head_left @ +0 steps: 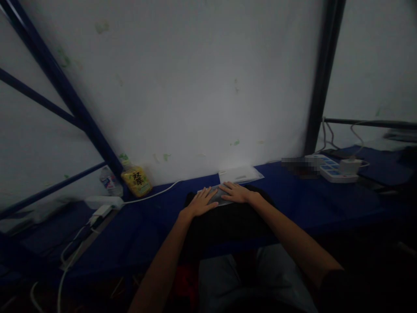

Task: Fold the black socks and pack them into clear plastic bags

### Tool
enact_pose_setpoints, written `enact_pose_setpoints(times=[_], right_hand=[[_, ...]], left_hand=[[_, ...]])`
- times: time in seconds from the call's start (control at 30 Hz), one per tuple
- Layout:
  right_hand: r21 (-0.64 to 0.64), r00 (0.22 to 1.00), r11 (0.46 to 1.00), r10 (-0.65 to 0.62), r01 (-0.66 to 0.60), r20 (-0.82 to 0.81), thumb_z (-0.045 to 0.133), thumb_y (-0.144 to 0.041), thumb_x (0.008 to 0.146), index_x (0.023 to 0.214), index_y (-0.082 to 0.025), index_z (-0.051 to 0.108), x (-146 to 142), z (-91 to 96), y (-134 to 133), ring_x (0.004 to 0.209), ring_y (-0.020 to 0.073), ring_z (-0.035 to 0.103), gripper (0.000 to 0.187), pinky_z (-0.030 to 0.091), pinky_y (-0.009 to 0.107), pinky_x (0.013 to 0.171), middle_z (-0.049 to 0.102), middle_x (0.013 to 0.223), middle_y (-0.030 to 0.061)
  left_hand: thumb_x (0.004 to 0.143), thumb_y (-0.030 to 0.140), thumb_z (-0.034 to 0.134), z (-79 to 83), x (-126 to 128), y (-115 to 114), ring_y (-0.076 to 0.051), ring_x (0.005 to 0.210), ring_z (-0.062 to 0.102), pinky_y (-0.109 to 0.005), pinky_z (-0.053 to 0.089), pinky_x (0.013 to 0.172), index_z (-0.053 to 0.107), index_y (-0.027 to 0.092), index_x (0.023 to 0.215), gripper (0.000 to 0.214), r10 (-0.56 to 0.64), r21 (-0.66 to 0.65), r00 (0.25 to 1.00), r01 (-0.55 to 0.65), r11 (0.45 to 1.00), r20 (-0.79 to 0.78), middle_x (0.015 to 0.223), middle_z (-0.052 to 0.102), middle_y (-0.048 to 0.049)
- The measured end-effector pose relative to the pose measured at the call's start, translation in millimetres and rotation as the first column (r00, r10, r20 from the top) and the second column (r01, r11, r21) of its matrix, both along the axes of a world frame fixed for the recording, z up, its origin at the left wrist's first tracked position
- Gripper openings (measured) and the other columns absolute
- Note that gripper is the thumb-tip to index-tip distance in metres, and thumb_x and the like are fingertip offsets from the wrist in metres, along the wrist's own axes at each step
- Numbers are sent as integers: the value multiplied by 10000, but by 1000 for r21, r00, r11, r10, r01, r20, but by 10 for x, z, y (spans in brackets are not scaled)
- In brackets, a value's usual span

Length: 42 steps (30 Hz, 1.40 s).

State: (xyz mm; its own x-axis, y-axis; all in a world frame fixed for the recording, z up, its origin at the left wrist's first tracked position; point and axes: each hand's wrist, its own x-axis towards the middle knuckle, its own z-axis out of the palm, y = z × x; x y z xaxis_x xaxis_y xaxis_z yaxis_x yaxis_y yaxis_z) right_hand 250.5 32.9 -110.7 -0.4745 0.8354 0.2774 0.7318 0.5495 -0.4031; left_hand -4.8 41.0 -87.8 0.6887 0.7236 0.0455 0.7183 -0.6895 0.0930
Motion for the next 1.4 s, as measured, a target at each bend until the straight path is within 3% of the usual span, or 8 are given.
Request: enact_pose_setpoints(times=[0.33, 0.47, 0.6, 0.8, 0.97, 1.13, 1.23, 1.4], right_hand=[[-51, 1000, 999, 11, -10, 6, 492, -594, 865, 1435, -286, 374, -5, 41, 9, 1394, 308, 257, 658, 212, 492, 1125, 320, 1508, 87], [-87, 987, 994, 44, -58, -153, 409, -580, 910, 1386, -291, 454, 44, 49, 10, 1388, 253, 288, 559, 228, 444, 1138, 374, 1483, 39], [-159, 884, 981, 24, -110, -466, 222, -552, 964, 1251, -253, 602, 140, 78, 14, 1267, 219, 474, 562, 316, 437, 1100, 547, 1346, 25], [-94, 759, 994, -23, -50, -651, 350, -560, 926, 1061, -202, 695, 186, 147, -14, 1108, 224, 591, 515, 413, 410, 1014, 671, 1155, 62], [68, 768, 995, -10, 70, -640, 325, -472, 950, 1005, -202, 694, 191, 193, -63, 1058, 193, 602, 460, 429, 353, 970, 684, 1089, 63], [194, 855, 919, -220, 343, -470, 385, -370, 931, 958, -202, 701, 256, 172, -41, 990, 205, 600, 359, 433, 347, 906, 698, 993, 69], [211, 898, 901, -304, 380, -319, 412, -325, 926, 946, -197, 704, 260, 147, -42, 984, 200, 596, 319, 424, 324, 900, 702, 974, 73], [232, 960, 937, -229, 263, -163, 438, -302, 926, 995, -198, 692, 205, 132, -93, 985, 203, 598, 282, 424, 324, 899, 700, 1000, 72]], left_hand=[[904, 671, 291, 69, 21, -72, -319, 1438, 62, -522, 98, 1129, 148, 337, 1498, 696, 4, -37, 999, -5, 999, -41, 1574, 104, -56], [848, 698, 410, 103, 17, -157, -358, 1427, 106, -537, 142, 1119, 144, 319, 1502, 802, -26, 41, 1000, 27, 999, -16, 1570, 117, -86], [843, 630, 505, 178, 37, -256, -322, 1385, 271, -498, 222, 1113, 299, 300, 1465, 733, -132, 183, 991, 123, 975, 37, 1516, 305, -91], [942, 397, 451, 230, 79, -320, -233, 1151, 553, -397, 426, 982, 566, 282, 1280, 376, -238, 378, 963, 177, 909, 122, 1254, 596, -74], [974, 318, 390, 220, 22, -317, -210, 972, 653, -336, 502, 826, 620, 258, 1214, 338, -130, 527, 967, -4, 850, 217, 1140, 674, -56], [977, 320, 394, 295, -124, -313, -218, 959, 661, -324, 496, 807, 628, 235, 1216, 345, 2, 623, 938, -232, 747, 347, 1122, 688, -76], [964, 310, 422, 324, -203, -301, -228, 971, 655, -336, 485, 830, 622, 235, 1228, 339, 28, 636, 909, -312, 706, 416, 1121, 688, -79], [921, 246, 461, 286, -214, -256, -229, 985, 642, -353, 475, 858, 600, 302, 1241, 353, 14, 581, 956, -191, 791, 294, 1127, 681, -45]])
